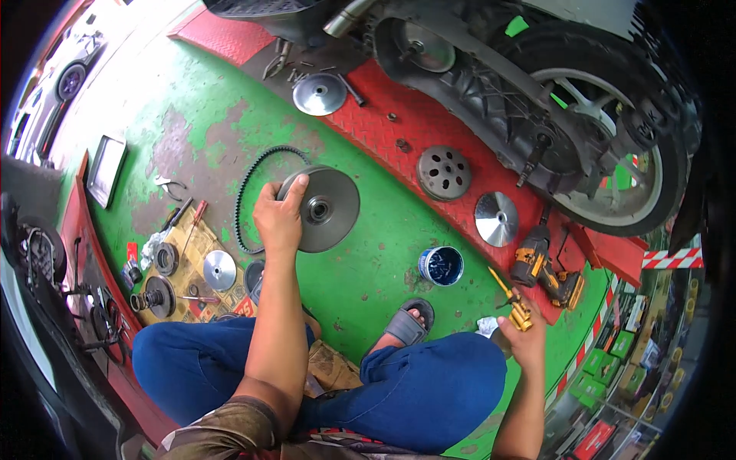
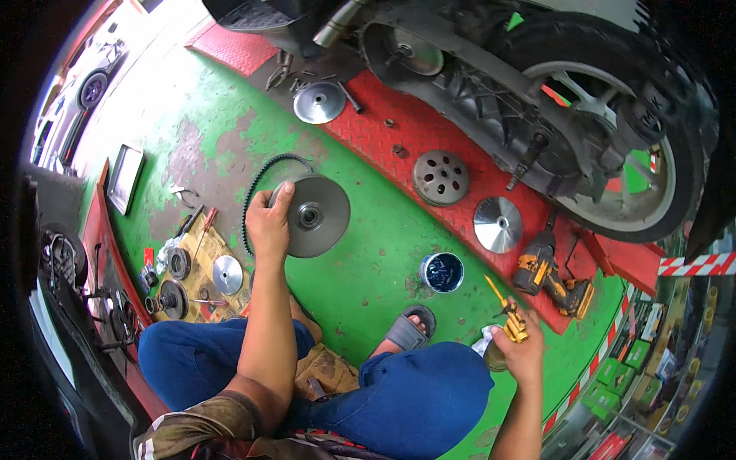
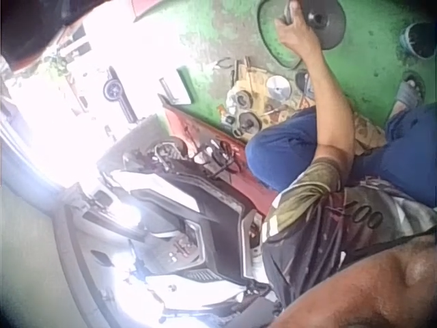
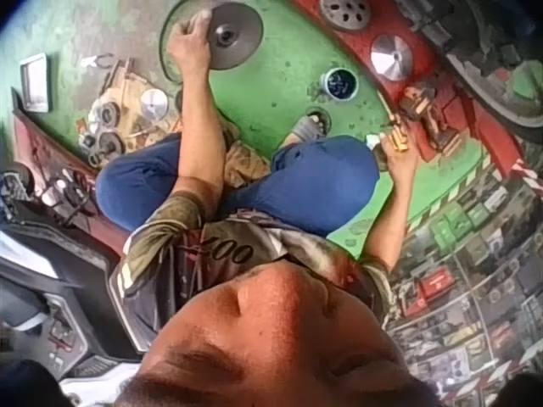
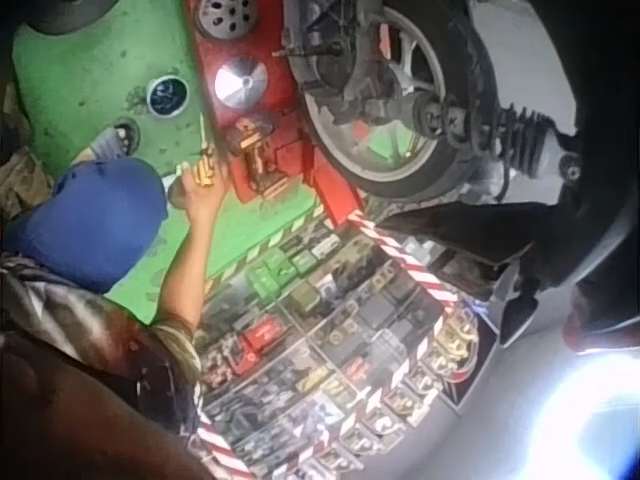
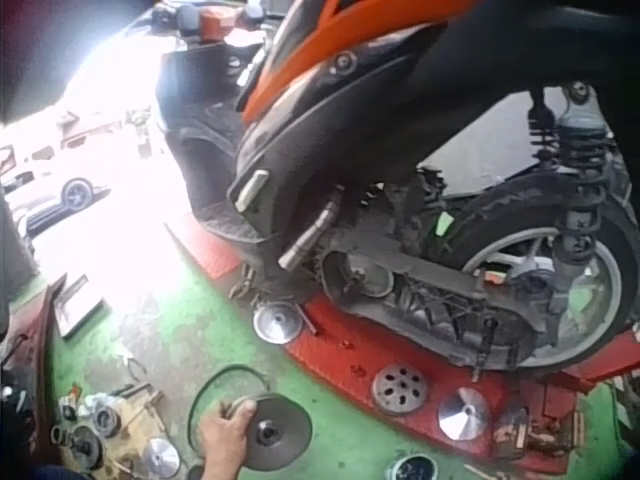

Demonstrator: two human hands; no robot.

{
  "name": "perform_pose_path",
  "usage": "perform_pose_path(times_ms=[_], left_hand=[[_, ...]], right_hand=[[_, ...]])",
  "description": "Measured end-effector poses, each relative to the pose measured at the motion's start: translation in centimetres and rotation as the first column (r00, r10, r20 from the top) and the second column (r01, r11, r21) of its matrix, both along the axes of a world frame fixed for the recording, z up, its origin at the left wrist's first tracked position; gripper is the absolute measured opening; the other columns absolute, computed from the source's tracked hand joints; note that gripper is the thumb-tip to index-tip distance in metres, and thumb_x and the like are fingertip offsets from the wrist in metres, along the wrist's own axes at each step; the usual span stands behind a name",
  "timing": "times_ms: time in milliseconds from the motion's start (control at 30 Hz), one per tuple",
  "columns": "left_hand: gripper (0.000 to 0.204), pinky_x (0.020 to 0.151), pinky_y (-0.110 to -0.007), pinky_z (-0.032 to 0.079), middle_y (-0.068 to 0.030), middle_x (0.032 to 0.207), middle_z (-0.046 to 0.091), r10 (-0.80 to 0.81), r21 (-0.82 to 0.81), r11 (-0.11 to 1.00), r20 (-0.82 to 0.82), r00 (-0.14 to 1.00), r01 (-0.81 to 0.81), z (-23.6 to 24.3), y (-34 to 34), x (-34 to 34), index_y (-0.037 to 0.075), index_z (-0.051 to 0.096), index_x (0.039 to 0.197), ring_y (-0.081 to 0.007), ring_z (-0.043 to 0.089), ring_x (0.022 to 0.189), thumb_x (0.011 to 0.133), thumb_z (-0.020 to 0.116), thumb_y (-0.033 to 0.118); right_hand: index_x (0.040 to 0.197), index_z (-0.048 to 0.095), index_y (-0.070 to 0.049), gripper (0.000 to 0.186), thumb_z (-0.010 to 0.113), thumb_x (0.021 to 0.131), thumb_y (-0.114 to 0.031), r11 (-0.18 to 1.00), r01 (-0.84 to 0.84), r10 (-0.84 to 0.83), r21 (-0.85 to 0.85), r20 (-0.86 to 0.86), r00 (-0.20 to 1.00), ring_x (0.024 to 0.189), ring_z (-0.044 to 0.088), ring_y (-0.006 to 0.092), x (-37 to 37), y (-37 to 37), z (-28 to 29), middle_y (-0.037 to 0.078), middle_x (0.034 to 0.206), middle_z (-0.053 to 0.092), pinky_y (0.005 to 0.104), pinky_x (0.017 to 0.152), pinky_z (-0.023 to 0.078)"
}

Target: Cleaning and greasing motorcycle clutch and CVT components before reassembly.

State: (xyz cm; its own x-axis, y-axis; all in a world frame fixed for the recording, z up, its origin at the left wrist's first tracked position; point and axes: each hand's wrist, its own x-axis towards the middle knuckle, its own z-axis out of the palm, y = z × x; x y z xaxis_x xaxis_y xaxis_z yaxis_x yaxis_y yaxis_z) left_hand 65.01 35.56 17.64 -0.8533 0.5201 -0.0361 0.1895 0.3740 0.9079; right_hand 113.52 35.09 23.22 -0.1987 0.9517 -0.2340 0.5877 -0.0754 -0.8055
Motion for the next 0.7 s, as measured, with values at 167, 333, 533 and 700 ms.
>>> perform_pose_path(times_ms=[167, 333, 533, 700], left_hand=[[0.061, 0.076, -0.039, 0.053, -0.0154, 0.082, 0.071, -0.016, -0.131, 0.991, -0.14, 0.99, -0.003, -3.2, -0.2, 0.5, -0.006, 0.072, 0.095, -0.0235, 0.065, 0.078, 0.088, 0.081, 0.054], [0.067, 0.08, -0.043, 0.053, -0.0216, 0.085, 0.073, -0.016, -0.205, 0.979, -0.049, 0.999, 0.006, -8.7, -1.2, 0.2, -0.006, 0.073, 0.096, -0.0293, 0.069, 0.081, 0.087, 0.079, 0.059], [0.06, 0.07, -0.035, 0.053, -0.0117, 0.083, 0.07, 0.115, -0.019, 0.993, 0.396, 0.911, -0.117, -14.4, -3.2, 1.4, -0.008, 0.07, 0.091, -0.0198, 0.065, 0.077, 0.094, 0.079, 0.051], [0.063, 0.072, -0.036, 0.056, -0.0143, 0.097, 0.071, 0.122, 0.06, 0.976, 0.645, 0.755, -0.209, -17.8, -4.5, 1.8, -0.01, 0.067, 0.107, -0.0201, 0.066, 0.078, 0.097, 0.075, 0.052]], right_hand=[[0.136, 0.065, 0.003, 0.065, 0.089, 0.079, -0.014, 0.973, 0.175, -0.217, 0.152, 0.335, 0.917, 0.1, 0.059, 0.0256, 6.6, -6.0, -9.8, 0.011, 0.106, 0.058, 0.0374, 0.092, 0.05], [0.132, 0.063, 0.002, 0.063, 0.089, 0.079, -0.017, 0.843, 0.469, -0.506, 0.263, 0.09, 0.858, 0.104, 0.06, 0.0326, 6.5, -7.6, -15.1, 0.014, 0.109, 0.059, 0.0431, 0.095, 0.049], [0.131, 0.061, 0.002, 0.066, 0.091, 0.076, -0.021, 0.798, 0.514, -0.581, 0.315, 0.176, 0.795, 0.11, 0.06, 0.0422, 3.8, -8.0, -19.5, 0.02, 0.12, 0.059, 0.0466, 0.097, 0.049], [0.138, 0.059, 0.002, 0.078, 0.094, 0.072, -0.021, 0.842, 0.41, -0.486, 0.351, 0.164, 0.858, 0.111, 0.061, 0.0404, 1.3, -8.8, -21.4, 0.019, 0.122, 0.06, 0.0465, 0.096, 0.051]])
